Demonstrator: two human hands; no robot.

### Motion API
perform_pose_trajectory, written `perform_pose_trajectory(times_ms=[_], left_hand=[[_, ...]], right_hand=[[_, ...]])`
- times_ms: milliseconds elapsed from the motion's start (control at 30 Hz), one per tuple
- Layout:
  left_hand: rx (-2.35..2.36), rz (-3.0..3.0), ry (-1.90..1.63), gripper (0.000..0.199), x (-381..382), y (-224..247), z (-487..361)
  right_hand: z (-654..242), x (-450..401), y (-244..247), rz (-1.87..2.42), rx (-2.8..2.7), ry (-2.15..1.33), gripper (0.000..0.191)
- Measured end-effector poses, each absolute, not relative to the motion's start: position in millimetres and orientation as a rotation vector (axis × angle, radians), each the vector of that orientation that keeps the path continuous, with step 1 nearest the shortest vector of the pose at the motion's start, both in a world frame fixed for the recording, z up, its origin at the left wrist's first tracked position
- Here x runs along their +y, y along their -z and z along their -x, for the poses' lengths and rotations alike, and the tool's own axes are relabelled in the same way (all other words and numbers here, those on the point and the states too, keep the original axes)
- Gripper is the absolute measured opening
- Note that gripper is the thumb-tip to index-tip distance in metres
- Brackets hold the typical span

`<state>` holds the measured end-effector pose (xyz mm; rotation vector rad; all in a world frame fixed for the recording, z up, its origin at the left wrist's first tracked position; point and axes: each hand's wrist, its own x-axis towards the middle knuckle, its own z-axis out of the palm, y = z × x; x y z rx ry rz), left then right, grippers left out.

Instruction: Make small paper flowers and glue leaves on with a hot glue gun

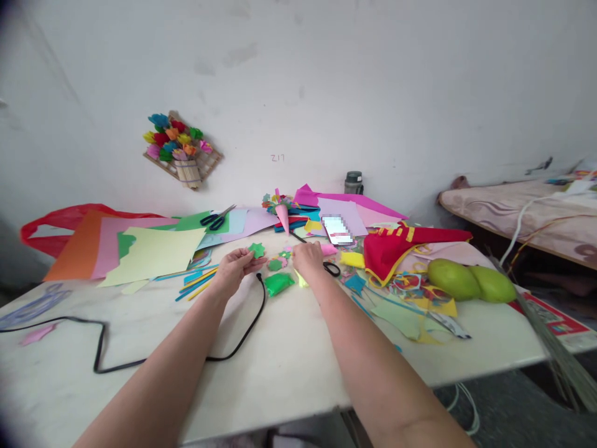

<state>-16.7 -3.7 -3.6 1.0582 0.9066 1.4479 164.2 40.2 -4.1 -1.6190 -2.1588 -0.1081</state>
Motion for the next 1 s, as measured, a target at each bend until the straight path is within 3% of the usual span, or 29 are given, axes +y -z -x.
perform_pose_trajectory(times_ms=[167,300,1000], left_hand=[[0.909,-1.077,-1.448,0.023,-2,4,14],[0.909,-1.109,-1.396,0.021,-2,5,14],[0.762,-1.093,-1.287,0.015,-5,4,11]], right_hand=[[-156,43,-1,1.208,-1.798,-0.599,0.014],[-146,35,-6,0.951,-1.653,-0.852,0.014],[-133,33,3,0.829,-1.751,-0.576,0.014]])
